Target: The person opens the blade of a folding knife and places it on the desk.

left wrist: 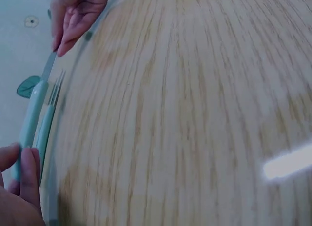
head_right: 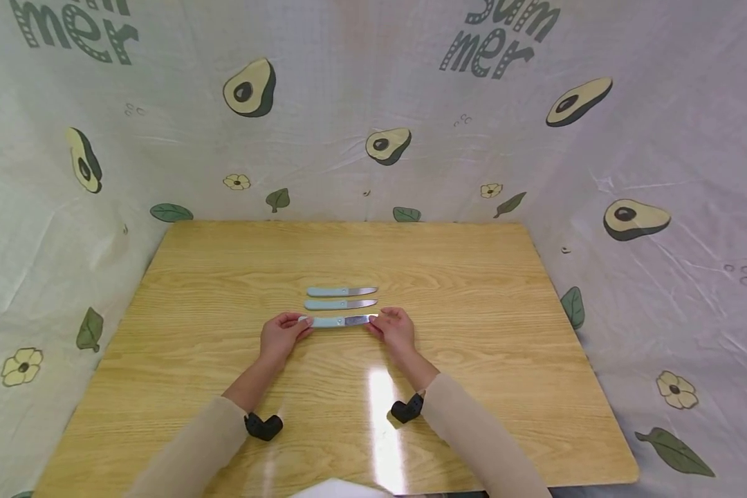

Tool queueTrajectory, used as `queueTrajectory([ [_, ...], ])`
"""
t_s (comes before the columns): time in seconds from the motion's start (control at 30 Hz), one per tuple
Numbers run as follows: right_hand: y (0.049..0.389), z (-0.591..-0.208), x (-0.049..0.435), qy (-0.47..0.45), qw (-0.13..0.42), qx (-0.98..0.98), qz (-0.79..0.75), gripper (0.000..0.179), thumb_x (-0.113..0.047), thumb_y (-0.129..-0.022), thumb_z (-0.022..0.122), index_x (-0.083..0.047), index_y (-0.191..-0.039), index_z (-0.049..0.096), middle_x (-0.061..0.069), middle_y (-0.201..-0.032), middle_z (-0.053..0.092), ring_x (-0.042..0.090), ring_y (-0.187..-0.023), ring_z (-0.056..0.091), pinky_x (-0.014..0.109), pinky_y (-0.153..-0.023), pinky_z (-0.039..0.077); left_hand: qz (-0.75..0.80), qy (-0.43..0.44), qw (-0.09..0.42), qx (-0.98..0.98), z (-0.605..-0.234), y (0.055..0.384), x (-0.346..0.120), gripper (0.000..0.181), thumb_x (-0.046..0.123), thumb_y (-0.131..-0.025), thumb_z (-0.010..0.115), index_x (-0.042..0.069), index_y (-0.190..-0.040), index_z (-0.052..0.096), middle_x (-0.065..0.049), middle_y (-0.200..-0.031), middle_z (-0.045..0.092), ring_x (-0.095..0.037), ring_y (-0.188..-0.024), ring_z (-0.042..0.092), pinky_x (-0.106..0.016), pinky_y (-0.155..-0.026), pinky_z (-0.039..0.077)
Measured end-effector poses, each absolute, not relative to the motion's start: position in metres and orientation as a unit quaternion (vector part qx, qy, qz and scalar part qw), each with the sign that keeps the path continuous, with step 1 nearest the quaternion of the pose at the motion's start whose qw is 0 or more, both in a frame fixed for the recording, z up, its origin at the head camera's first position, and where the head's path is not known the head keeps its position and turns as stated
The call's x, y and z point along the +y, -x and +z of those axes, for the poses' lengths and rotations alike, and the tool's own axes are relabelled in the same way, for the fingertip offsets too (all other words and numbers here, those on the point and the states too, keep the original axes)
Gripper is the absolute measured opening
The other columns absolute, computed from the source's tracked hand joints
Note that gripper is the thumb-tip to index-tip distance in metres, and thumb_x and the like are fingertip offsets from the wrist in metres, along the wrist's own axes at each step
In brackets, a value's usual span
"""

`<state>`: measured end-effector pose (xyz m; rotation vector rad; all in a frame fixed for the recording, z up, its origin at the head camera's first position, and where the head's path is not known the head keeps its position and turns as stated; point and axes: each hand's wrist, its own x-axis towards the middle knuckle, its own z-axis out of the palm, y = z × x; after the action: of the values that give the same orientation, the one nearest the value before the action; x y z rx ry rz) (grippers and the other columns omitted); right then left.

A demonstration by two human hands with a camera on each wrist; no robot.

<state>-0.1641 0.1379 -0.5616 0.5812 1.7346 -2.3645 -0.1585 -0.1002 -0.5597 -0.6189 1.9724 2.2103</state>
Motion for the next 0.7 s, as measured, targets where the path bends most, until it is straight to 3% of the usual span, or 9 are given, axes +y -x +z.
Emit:
queueTrajectory([
  [0.2,0.169,-0.561,0.135,-0.235,0.057,0.597,-0.765,0.040,0.011,-0.084,0.066,0.005,-0.118,0.045,0.009,-0.078,0.067,0.015,-0.065,0.071,0.020,-0.066,0.060,0.581,0.219,0.030,0.783,-0.563,0.151,-0.094,0.034,0.026,-0.081,0.079,0.010,-0.110,0.072,-0.009,-0.103,0.069,-0.018,-0.091,0.067,-0.024,-0.073,0.056],
  [0.3,0.171,-0.560,0.136,-0.248,0.066,0.605,-0.754,0.042,0.010,-0.084,0.067,0.005,-0.120,0.045,0.010,-0.076,0.067,0.015,-0.064,0.071,0.021,-0.065,0.060,0.575,0.219,0.014,0.788,-0.564,0.151,-0.091,0.036,0.026,-0.082,0.077,0.009,-0.113,0.071,-0.011,-0.105,0.069,-0.022,-0.096,0.066,-0.029,-0.077,0.057],
  [0.47,0.174,-0.556,0.137,-0.260,0.090,0.630,-0.726,0.047,0.003,-0.084,0.070,0.002,-0.124,0.044,0.009,-0.077,0.068,0.014,-0.063,0.071,0.019,-0.063,0.059,0.573,0.225,-0.014,0.787,-0.564,0.155,-0.088,0.040,0.022,-0.081,0.078,0.006,-0.116,0.068,-0.012,-0.103,0.070,-0.022,-0.093,0.066,-0.026,-0.073,0.057],
  [0.7,0.177,-0.554,0.136,-0.272,0.088,0.660,-0.695,0.044,0.001,-0.083,0.073,0.001,-0.116,0.045,0.013,-0.078,0.071,0.014,-0.059,0.071,0.020,-0.059,0.059,0.561,0.223,-0.025,0.797,-0.563,0.155,-0.087,0.037,0.021,-0.079,0.079,0.005,-0.111,0.069,-0.012,-0.097,0.067,-0.023,-0.086,0.064,-0.027,-0.068,0.055],
])
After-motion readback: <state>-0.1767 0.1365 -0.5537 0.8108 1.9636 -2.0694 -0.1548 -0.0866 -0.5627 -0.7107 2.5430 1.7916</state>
